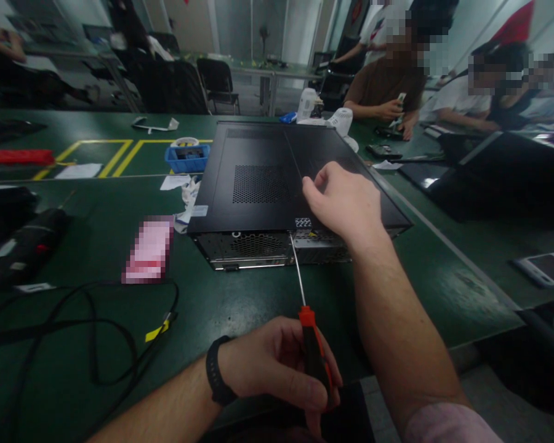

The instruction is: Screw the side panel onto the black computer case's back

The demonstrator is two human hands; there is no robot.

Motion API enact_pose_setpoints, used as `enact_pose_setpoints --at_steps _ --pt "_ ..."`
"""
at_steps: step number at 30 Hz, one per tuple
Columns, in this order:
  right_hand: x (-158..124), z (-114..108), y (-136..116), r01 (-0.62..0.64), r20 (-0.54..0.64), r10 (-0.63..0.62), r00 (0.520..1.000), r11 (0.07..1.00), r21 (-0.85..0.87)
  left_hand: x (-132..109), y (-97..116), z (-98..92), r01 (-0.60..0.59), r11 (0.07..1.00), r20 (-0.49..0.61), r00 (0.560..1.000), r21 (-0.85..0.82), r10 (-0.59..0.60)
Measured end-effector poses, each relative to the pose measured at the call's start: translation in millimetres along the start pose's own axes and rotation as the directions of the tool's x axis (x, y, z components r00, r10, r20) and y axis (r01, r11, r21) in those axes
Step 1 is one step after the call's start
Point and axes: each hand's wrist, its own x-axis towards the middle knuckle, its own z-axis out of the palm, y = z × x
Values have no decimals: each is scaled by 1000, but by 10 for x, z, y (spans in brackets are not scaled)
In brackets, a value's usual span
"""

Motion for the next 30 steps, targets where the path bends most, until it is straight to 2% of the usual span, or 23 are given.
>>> enact_pose_setpoints --at_steps 7,23,30 --pt "7 3 -2 -10 8 10 1000 1000 -7 34 -63 -53 -35 999 43 998 -13 36" --pt "1 -4 3 3 -1 -3 1000 1000 0 4 -16 -24 -12 1000 13 1000 17 11" --pt "-2 -2 3 1 -3 -1 1000 1000 -3 55 -77 -49 -79 995 65 994 -58 82"
